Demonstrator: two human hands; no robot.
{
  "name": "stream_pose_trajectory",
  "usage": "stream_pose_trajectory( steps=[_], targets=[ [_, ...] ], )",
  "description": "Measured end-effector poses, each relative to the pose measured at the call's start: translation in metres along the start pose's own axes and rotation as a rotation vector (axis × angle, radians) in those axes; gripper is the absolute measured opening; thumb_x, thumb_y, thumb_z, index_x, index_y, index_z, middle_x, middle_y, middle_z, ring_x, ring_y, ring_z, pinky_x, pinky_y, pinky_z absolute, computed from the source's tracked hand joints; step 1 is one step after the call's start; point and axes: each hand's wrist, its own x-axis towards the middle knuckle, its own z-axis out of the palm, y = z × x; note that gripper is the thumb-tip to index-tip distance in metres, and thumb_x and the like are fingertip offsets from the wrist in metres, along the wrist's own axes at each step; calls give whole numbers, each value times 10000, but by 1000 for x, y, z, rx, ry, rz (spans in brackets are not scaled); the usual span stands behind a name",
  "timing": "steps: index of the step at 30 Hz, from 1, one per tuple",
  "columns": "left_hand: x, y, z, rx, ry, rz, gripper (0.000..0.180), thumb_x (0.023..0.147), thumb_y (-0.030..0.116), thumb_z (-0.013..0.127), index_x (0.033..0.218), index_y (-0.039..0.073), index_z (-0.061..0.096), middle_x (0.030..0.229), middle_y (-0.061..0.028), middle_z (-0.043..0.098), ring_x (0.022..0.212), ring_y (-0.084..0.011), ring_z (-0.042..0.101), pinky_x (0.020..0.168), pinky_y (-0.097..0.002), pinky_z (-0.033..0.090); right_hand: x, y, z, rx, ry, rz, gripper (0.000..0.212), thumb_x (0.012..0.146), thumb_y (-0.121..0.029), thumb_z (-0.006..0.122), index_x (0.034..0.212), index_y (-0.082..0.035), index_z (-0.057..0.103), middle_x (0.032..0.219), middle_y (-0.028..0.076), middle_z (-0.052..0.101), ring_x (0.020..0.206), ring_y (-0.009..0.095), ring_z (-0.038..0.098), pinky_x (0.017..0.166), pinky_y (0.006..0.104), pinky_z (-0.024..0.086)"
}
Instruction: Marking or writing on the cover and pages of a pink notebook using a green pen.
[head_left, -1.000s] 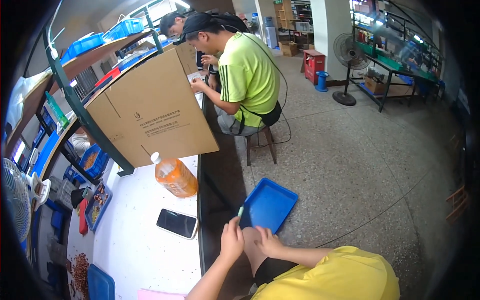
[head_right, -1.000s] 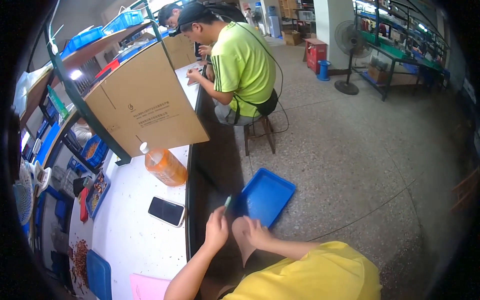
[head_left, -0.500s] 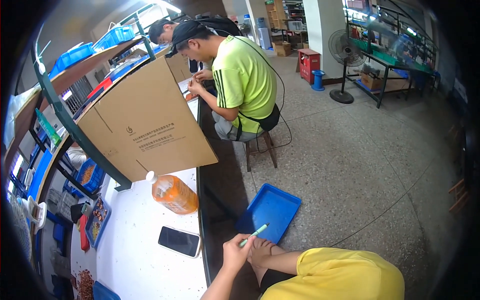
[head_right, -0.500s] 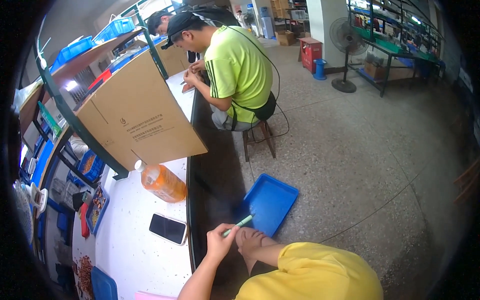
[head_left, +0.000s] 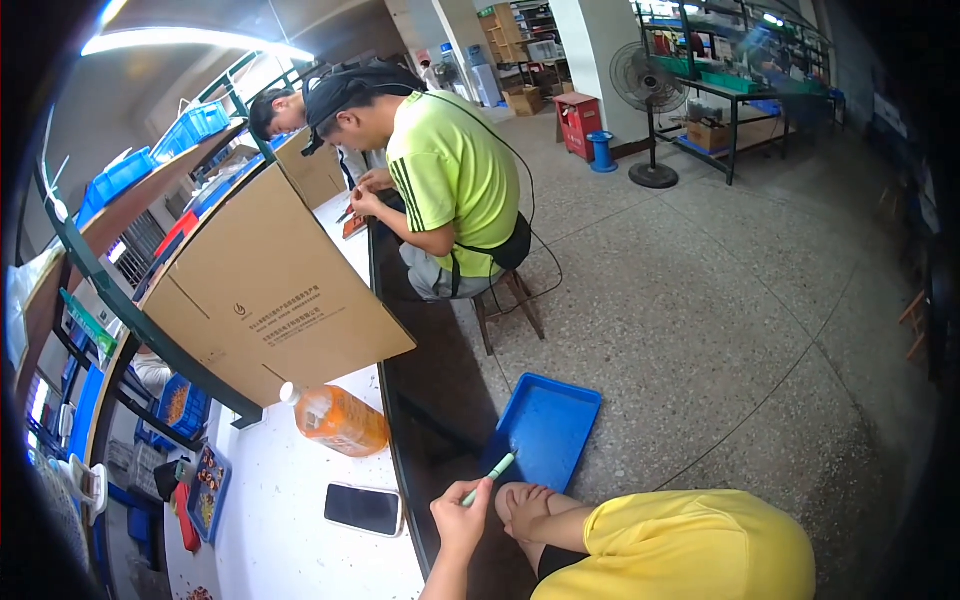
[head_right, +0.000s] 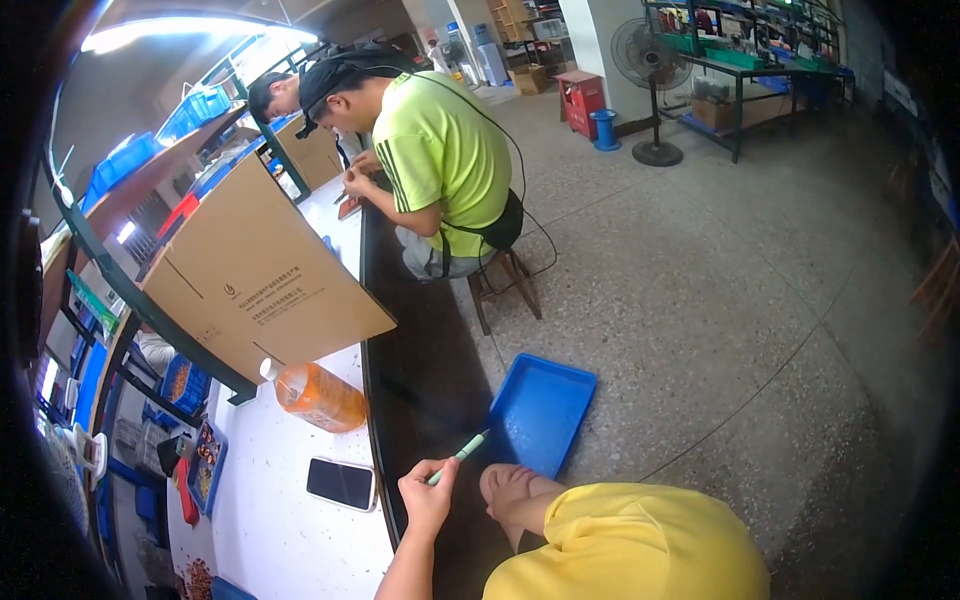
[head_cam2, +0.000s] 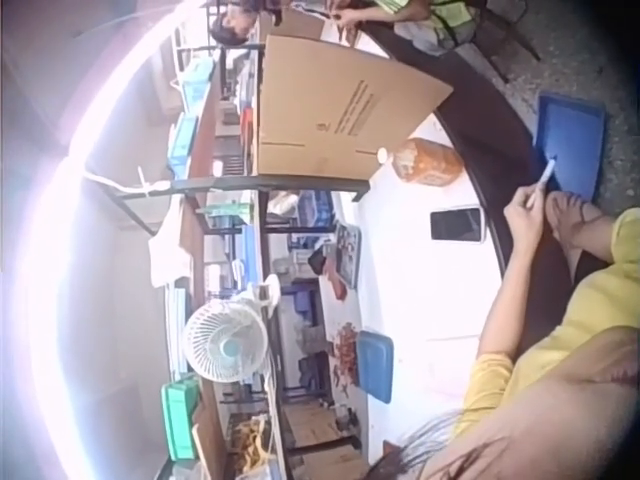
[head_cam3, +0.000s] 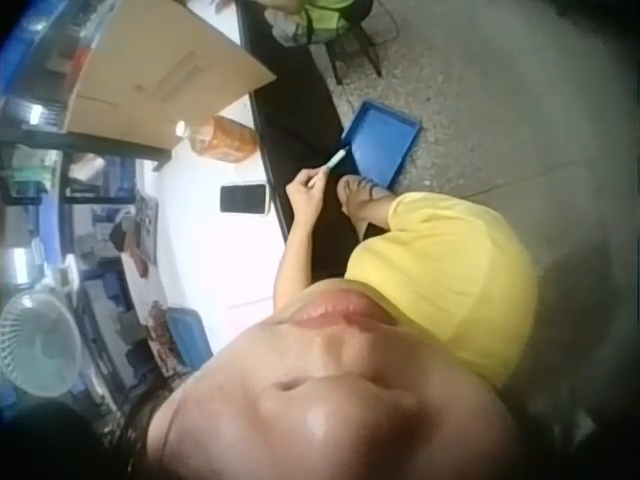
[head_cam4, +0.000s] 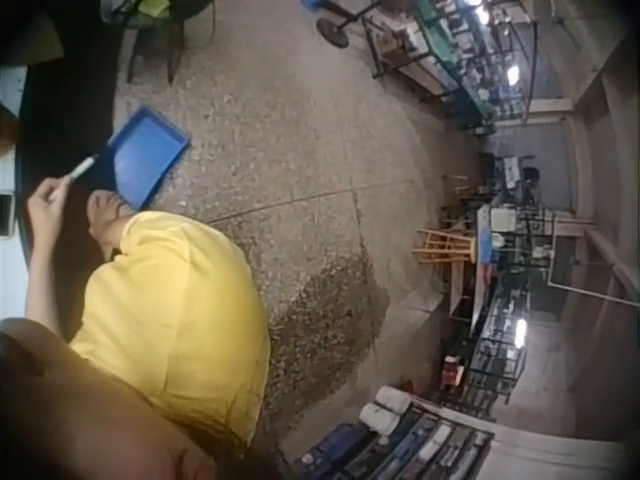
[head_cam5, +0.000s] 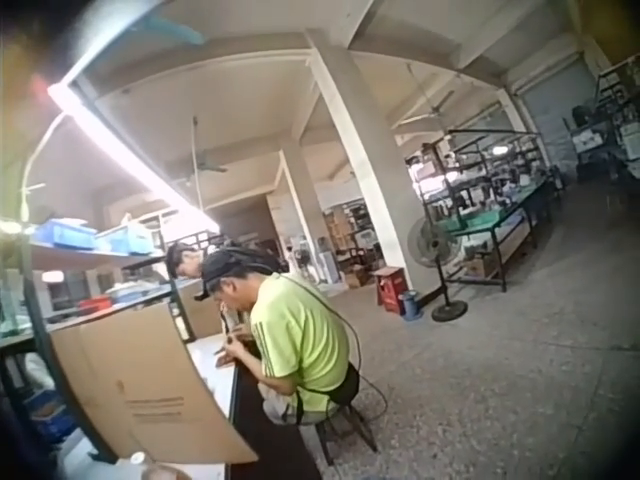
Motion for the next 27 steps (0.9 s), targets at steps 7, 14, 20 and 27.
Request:
stream_pose_trajectory(
  steps=[7, 14, 20, 27],
  targets=[
    [-5, -2, -5, 7, 22, 30, 212, 801, 159, 734, 781, -49, 703, 641, -116, 659, 478, -137, 502, 472, -229, 401, -3, -4, -2, -40, -3, -9, 746, 886, -547, 431, 1462, -107, 257, 1385, 323, 336, 1183, 513, 399, 923, 647, 309],
    [-3, -9, -5, -25, 76, 115, 213, 799, 165, 736, 788, -45, 704, 635, -102, 658, 473, -135, 502, 468, -228, 397, -7, -6, -7, -70, -20, -14, 751, 892, -549, 427, 1470, -109, 242, 1396, 316, 330, 1197, 517, 390, 931, 641, 308],
    [3, -17, -2, -48, 99, 88, 197, 798, 153, 735, 810, -41, 704, 658, -100, 667, 491, -133, 512, 479, -230, 404, -1, -7, -6, -41, -71, 8, 759, 891, -551, 428, 1475, -108, 230, 1403, 316, 324, 1209, 524, 380, 939, 642, 305],
    [1, -8, -5, -70, 40, 58, 215, 808, 171, 725, 845, -40, 706, 713, -114, 682, 547, -153, 552, 539, -245, 443, -1, -10, -8, -48, -73, 2, 779, 895, -555, 432, 1479, -94, 205, 1408, 323, 306, 1220, 536, 365, 951, 653, 299]
  ],
)
